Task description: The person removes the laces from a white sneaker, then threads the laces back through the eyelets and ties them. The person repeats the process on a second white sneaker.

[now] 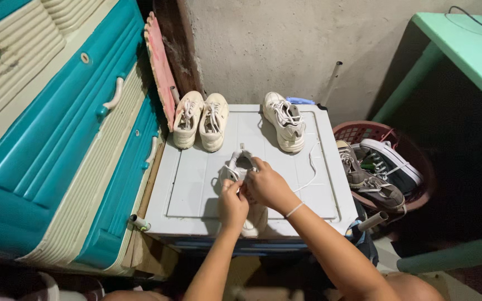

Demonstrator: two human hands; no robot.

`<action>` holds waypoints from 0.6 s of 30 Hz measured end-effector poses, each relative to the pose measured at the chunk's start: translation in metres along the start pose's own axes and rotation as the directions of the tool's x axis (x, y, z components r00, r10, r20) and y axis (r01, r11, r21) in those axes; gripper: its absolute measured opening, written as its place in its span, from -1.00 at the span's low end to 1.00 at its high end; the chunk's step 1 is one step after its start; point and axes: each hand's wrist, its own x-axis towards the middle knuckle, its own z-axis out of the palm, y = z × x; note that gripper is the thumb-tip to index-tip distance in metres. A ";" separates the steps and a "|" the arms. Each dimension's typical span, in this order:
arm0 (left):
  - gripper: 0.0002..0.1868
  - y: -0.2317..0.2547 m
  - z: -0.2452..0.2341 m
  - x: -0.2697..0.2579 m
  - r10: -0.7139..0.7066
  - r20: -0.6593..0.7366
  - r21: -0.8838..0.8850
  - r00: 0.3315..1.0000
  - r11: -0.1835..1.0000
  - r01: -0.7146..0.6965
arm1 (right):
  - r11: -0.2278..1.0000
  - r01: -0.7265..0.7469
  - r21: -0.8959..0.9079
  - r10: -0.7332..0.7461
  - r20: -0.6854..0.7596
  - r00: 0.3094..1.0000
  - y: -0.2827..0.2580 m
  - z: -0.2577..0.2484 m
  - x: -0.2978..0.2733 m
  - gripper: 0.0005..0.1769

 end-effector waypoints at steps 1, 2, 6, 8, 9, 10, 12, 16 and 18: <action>-0.76 -0.002 0.002 -0.001 -0.007 -0.008 -0.006 1.000 1.000 0.007 | 0.997 -0.065 -0.027 0.066 0.030 0.997 -0.005 -0.001 0.004 -0.77; -0.76 -0.004 0.003 -0.002 -0.013 -0.017 -0.012 1.000 1.000 0.013 | 0.992 -0.083 -0.096 0.090 0.070 0.993 -0.008 -0.003 0.009 -0.78; -0.74 -0.008 0.008 -0.003 -0.023 -0.051 -0.056 0.998 0.998 0.021 | 0.963 -0.172 -0.208 0.215 0.208 0.954 -0.006 -0.012 0.024 -0.74; -0.76 -0.010 0.010 -0.004 -0.034 -0.051 -0.048 0.998 0.998 0.031 | 0.955 -0.229 -0.189 0.276 0.281 0.919 -0.003 -0.011 0.027 -0.71; -0.77 -0.011 0.011 -0.004 -0.038 -0.053 -0.044 0.998 0.998 0.036 | 0.949 -0.255 -0.185 0.303 0.319 0.898 -0.001 -0.008 0.028 -0.70; -0.78 -0.012 0.012 -0.003 -0.048 -0.046 -0.038 0.998 0.998 0.047 | 0.942 -0.281 -0.183 0.330 0.356 0.875 0.001 -0.004 0.028 -0.69; -0.79 -0.013 0.012 -0.003 -0.067 -0.031 -0.024 0.997 0.998 0.066 | 0.936 -0.292 -0.198 0.344 0.324 0.882 0.004 0.007 0.027 -0.64; -0.80 -0.014 0.013 -0.005 -0.051 -0.036 -0.045 0.998 0.998 0.049 | 0.924 -0.302 -0.233 0.354 0.229 0.907 0.014 0.029 0.026 -0.56; -0.80 -0.012 0.009 -0.004 -0.032 -0.069 -0.036 0.997 0.999 0.029 | 0.925 -0.320 -0.204 0.365 0.248 0.897 0.019 0.034 0.029 -0.57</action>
